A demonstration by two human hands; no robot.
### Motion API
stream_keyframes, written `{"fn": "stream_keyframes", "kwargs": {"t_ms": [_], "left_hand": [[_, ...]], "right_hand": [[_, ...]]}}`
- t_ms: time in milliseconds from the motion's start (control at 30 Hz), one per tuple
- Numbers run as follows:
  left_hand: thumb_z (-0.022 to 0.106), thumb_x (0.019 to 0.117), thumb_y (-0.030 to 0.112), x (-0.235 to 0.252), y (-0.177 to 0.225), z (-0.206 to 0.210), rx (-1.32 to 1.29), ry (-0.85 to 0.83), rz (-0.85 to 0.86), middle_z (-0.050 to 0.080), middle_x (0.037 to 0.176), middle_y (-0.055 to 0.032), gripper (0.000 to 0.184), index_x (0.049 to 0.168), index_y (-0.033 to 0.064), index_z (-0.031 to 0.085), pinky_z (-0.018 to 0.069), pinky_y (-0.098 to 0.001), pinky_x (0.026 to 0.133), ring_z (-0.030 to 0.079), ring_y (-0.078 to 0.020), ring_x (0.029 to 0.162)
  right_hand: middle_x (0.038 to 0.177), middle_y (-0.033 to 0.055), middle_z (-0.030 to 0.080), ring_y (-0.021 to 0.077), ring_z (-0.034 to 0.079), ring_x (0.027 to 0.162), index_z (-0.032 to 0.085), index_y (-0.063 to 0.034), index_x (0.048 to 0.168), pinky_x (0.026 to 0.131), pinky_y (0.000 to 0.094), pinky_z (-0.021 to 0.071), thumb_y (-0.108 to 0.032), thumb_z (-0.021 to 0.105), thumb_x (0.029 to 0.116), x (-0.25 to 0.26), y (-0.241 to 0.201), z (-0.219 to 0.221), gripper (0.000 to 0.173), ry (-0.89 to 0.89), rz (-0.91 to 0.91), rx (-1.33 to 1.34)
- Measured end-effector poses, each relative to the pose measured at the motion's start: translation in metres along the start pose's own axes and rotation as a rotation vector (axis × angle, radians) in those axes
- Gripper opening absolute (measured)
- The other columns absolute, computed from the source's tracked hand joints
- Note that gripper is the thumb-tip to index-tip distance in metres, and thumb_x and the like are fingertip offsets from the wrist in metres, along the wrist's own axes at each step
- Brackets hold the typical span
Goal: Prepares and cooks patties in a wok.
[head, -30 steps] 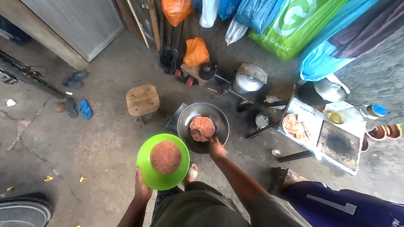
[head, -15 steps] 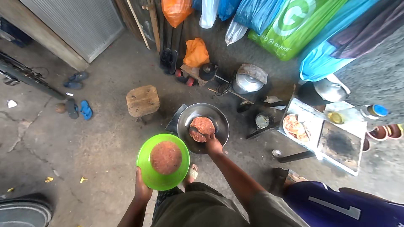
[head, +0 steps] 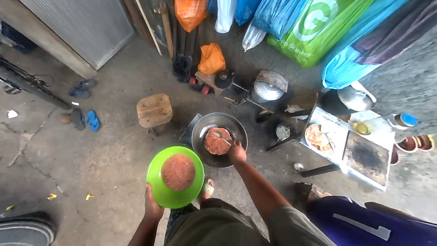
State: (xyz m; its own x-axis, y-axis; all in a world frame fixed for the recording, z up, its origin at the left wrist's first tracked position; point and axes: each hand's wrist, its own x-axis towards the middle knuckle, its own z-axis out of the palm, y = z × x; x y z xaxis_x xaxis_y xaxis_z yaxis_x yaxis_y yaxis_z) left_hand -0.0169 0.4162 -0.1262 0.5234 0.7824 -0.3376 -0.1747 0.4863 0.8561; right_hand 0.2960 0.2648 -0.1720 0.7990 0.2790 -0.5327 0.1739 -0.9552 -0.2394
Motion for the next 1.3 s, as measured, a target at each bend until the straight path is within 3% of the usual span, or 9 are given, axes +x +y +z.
{"fn": "stream_keyframes", "kwargs": {"t_ms": [367,700,833,1000,1200,1300], "left_hand": [[0.033,0.1028,0.061,-0.001,-0.002,0.0,0.007,0.011,-0.022,0.073,0.113,-0.0028,0.065,0.137,0.0061,0.045,0.0611,-0.0342,0.089,0.071,-0.0124,0.104],[0.04,0.0997,0.064,-0.005,-0.003,0.001,0.011,0.013,-0.019,0.074,0.109,-0.0019,0.068,0.134,0.0068,0.047,0.0618,-0.0331,0.086,0.072,-0.0118,0.1],[0.037,0.1013,0.062,-0.006,-0.002,0.0,0.004,0.007,0.001,0.074,0.111,-0.0018,0.065,0.135,0.0078,0.048,0.0615,-0.0339,0.088,0.072,-0.0119,0.102],[0.045,0.0971,0.067,-0.007,0.001,-0.001,-0.025,-0.003,0.005,0.074,0.111,-0.0023,0.07,0.136,0.0088,0.048,0.0616,-0.035,0.088,0.072,-0.013,0.102],[0.041,0.0995,0.064,-0.004,0.004,0.003,-0.033,-0.027,-0.001,0.074,0.112,-0.0024,0.066,0.136,0.0093,0.048,0.0619,-0.0361,0.087,0.072,-0.0137,0.102],[0.047,0.0958,0.067,-0.001,0.006,0.008,-0.05,-0.035,-0.009,0.074,0.112,-0.0033,0.07,0.135,0.0097,0.05,0.0619,-0.0366,0.087,0.072,-0.014,0.102]], "right_hand": [[0.152,0.0191,0.051,0.0391,0.063,0.124,0.06,-0.0167,0.142,0.1,0.0549,0.0527,-0.009,0.046,0.1043,-0.008,0.009,0.01,0.041,-0.079,-0.119,-0.036],[0.154,0.0191,0.047,0.0397,0.063,0.124,0.057,-0.0181,0.145,0.098,0.0555,0.0536,-0.005,0.046,0.1024,0.001,-0.005,0.007,0.046,-0.099,-0.109,-0.066],[0.155,0.0187,0.047,0.0405,0.062,0.125,0.059,-0.0167,0.144,0.099,0.0565,0.0528,-0.007,0.046,0.1035,-0.007,0.006,0.005,0.044,-0.08,-0.117,-0.056],[0.156,0.0175,0.047,0.0415,0.062,0.125,0.058,-0.0171,0.144,0.097,0.0591,0.0534,-0.009,0.048,0.1032,-0.023,0.02,0.007,0.043,-0.125,-0.099,-0.048],[0.156,0.016,0.047,0.04,0.063,0.124,0.058,-0.0179,0.145,0.095,0.0584,0.0543,-0.012,0.051,0.1025,-0.028,0.032,0.001,0.043,-0.109,-0.048,-0.053],[0.154,0.0159,0.05,0.0401,0.063,0.122,0.06,-0.0164,0.141,0.095,0.0596,0.0542,-0.012,0.053,0.1014,-0.027,0.042,-0.003,0.041,-0.094,-0.018,-0.034]]}}
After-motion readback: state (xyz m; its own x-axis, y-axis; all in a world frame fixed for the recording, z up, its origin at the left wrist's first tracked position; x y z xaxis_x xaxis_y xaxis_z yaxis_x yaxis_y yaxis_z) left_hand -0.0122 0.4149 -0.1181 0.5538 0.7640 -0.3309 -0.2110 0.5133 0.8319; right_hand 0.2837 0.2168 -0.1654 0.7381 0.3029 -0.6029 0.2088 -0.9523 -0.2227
